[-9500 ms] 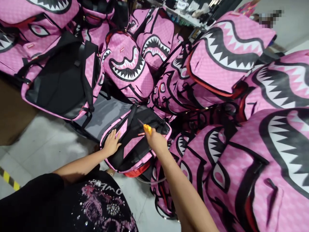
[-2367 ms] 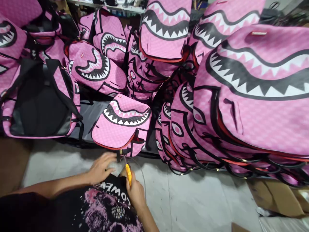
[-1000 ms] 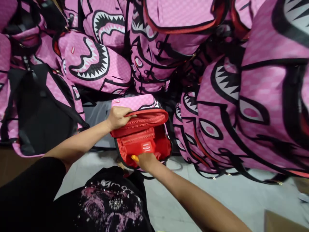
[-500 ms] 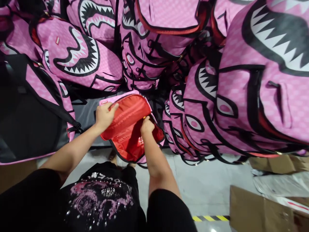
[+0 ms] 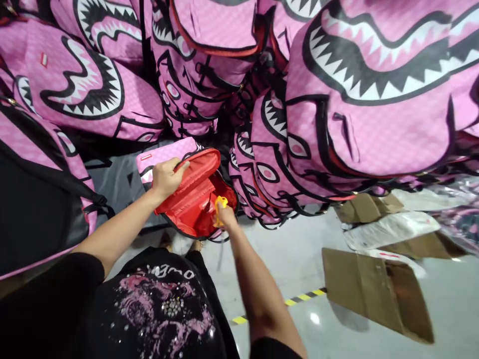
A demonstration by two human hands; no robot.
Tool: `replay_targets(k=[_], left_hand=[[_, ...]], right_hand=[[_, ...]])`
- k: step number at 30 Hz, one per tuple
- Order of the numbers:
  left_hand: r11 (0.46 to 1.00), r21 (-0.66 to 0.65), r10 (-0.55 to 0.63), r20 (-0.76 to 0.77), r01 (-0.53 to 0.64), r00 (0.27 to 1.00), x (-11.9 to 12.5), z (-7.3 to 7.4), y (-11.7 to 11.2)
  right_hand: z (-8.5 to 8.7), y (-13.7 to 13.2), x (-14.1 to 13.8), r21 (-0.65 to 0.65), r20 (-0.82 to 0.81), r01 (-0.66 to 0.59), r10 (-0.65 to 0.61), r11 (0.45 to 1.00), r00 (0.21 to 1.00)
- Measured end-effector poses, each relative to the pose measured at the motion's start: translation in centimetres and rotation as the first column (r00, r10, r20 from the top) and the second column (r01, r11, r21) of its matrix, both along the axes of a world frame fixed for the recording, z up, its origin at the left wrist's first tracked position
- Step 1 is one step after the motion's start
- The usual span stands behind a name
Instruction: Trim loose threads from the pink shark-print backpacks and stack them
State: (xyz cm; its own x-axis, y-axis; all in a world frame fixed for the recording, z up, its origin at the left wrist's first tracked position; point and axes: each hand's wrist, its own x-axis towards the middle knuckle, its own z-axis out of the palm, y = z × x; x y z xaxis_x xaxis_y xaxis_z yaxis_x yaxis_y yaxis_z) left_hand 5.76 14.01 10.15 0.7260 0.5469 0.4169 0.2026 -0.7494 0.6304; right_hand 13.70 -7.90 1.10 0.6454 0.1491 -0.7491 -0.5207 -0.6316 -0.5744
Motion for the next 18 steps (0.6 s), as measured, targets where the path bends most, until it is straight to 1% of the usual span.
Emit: replay_targets(k=[1, 3, 5, 7, 10, 12, 16, 17, 18], left_hand=[[0.999, 0.018, -0.034, 0.016, 0.033, 0.999, 0.0, 0.0, -0.3], [0.994, 0.053, -0.101, 0.059, 0.098, 0.993, -0.1, -0.2, -0.5], [0.984, 0.098, -0.160, 0.113, 0.149, 0.981, -0.1, -0.5, -0.1], [0.975, 0.149, -0.191, 0.173, 0.166, 0.966, 0.1, -0.6, 0.6], [0.967, 0.210, -0.193, 0.247, 0.142, 0.950, 0.5, -0.2, 1.8], [0.958, 0.246, -0.216, 0.268, 0.150, 0.939, 1.0, 0.2, 2.0], [0.901, 0.352, -0.349, 0.237, 0.255, 0.907, 1.7, 0.7, 1.5], [0.891, 0.371, -0.360, 0.228, 0.261, 0.905, 1.8, 0.9, 1.4], [0.886, 0.383, -0.364, 0.222, 0.262, 0.905, 1.9, 1.0, 1.4]], right_hand=[[-1.4, 1.5, -0.9, 0.108, -0.037, 0.068, -0.065, 0.992, 0.997], [-3.6, 3.8, -2.9, 0.300, -0.142, 0.171, -0.133, 0.938, 0.981], [-5.0, 4.4, -4.6, 0.457, -0.261, 0.230, -0.117, 0.859, 0.958], [-6.0, 3.4, -5.9, 0.563, -0.371, 0.264, -0.046, 0.783, 0.927], [-7.2, 1.1, -6.5, 0.641, -0.493, 0.314, 0.063, 0.701, 0.868], [-8.1, 0.6, -6.5, 0.661, -0.541, 0.350, 0.097, 0.664, 0.836], [-9.3, 2.3, -6.7, 0.679, -0.592, 0.375, 0.169, 0.631, 0.788], [-9.4, 2.7, -6.9, 0.689, -0.595, 0.387, 0.173, 0.613, 0.785], [-9.5, 3.1, -7.0, 0.702, -0.593, 0.407, 0.162, 0.585, 0.789]])
